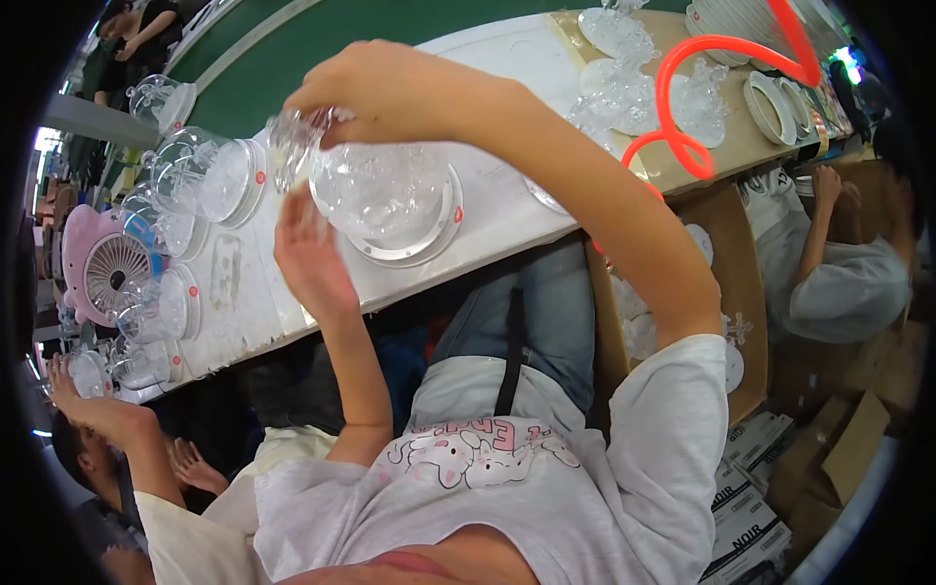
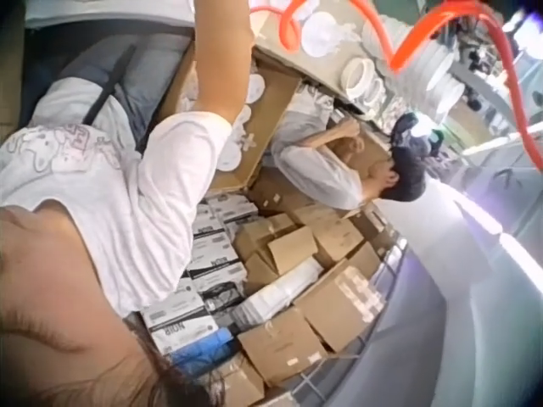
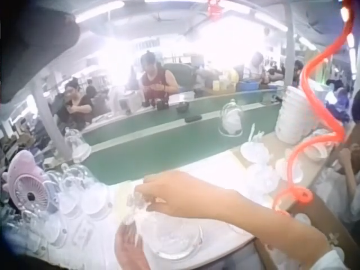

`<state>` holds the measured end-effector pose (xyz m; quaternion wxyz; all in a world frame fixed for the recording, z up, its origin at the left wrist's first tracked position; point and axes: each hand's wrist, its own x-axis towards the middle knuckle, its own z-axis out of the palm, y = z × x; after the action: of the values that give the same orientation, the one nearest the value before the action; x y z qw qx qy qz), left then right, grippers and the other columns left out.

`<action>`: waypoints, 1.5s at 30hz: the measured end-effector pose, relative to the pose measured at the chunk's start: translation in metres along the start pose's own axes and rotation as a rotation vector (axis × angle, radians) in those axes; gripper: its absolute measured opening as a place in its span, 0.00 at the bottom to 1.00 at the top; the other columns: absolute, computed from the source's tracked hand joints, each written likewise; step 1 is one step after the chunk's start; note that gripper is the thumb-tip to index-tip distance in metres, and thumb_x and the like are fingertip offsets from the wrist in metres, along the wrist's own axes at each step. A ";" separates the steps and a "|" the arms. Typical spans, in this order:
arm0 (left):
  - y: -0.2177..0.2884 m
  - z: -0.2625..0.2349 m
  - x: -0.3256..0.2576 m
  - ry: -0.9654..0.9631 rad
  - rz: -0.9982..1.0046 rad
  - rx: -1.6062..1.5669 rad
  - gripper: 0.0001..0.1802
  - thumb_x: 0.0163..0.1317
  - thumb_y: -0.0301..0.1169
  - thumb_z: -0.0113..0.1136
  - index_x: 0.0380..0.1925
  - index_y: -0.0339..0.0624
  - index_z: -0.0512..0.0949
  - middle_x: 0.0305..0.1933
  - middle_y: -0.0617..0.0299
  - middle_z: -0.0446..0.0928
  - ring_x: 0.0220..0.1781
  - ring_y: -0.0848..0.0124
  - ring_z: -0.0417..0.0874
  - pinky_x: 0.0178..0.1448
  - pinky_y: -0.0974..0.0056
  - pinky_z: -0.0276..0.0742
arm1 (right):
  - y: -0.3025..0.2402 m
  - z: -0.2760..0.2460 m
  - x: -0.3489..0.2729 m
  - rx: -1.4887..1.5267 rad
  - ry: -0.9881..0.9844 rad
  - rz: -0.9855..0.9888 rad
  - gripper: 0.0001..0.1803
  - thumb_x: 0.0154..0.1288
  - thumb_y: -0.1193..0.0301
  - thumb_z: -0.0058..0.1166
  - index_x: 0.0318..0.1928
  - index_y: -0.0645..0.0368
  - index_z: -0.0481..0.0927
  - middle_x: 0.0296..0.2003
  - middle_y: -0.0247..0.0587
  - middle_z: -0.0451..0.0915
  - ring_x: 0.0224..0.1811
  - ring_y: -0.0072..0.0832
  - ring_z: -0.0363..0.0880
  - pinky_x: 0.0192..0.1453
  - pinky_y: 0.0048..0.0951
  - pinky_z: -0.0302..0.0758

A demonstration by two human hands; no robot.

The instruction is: The recorder uses an air duster to clean plastic light components and assembles them into circular bases on a factory assembly line.

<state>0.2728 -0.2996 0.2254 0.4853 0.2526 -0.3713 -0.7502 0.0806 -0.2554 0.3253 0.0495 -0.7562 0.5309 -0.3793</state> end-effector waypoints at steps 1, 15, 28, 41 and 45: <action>-0.005 -0.010 -0.009 -0.036 0.180 0.340 0.31 0.59 0.39 0.52 0.59 0.35 0.59 0.63 0.51 0.60 0.66 0.62 0.58 0.69 0.54 0.47 | 0.003 -0.002 -0.004 0.007 -0.003 0.008 0.12 0.50 0.76 0.59 0.37 0.64 0.75 0.31 0.42 0.76 0.34 0.34 0.78 0.39 0.29 0.74; -0.002 -0.034 0.010 -0.652 0.198 1.203 0.71 0.23 0.39 0.78 0.64 0.34 0.38 0.69 0.43 0.39 0.63 0.52 0.62 0.63 0.57 0.62 | 0.016 0.043 -0.030 -0.001 -0.015 0.174 0.13 0.50 0.75 0.58 0.39 0.62 0.74 0.31 0.43 0.76 0.34 0.36 0.78 0.37 0.30 0.74; -0.007 -0.037 0.016 -0.741 0.181 1.148 0.59 0.22 0.36 0.78 0.60 0.34 0.56 0.56 0.49 0.64 0.59 0.55 0.66 0.61 0.58 0.62 | 0.014 0.054 -0.043 -0.132 -0.054 0.254 0.13 0.52 0.72 0.56 0.40 0.60 0.75 0.30 0.41 0.76 0.33 0.37 0.77 0.36 0.33 0.72; -0.007 -0.037 0.016 -0.731 0.168 1.141 0.58 0.22 0.36 0.78 0.58 0.33 0.58 0.57 0.49 0.64 0.60 0.56 0.66 0.62 0.59 0.62 | 0.012 0.054 -0.048 -0.174 -0.027 0.257 0.13 0.52 0.71 0.57 0.40 0.59 0.75 0.29 0.41 0.76 0.31 0.37 0.76 0.34 0.33 0.72; -0.010 -0.040 0.016 -0.728 0.175 1.150 0.58 0.22 0.36 0.78 0.58 0.33 0.58 0.58 0.49 0.63 0.61 0.57 0.65 0.62 0.59 0.62 | 0.007 0.061 -0.052 -0.188 0.040 0.309 0.13 0.51 0.70 0.57 0.39 0.56 0.76 0.28 0.39 0.75 0.30 0.37 0.77 0.34 0.33 0.73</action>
<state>0.2906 -0.3242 0.1929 0.1771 0.1708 -0.8690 -0.4292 0.1060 -0.2346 0.2521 0.0258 -0.6591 0.6748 -0.3311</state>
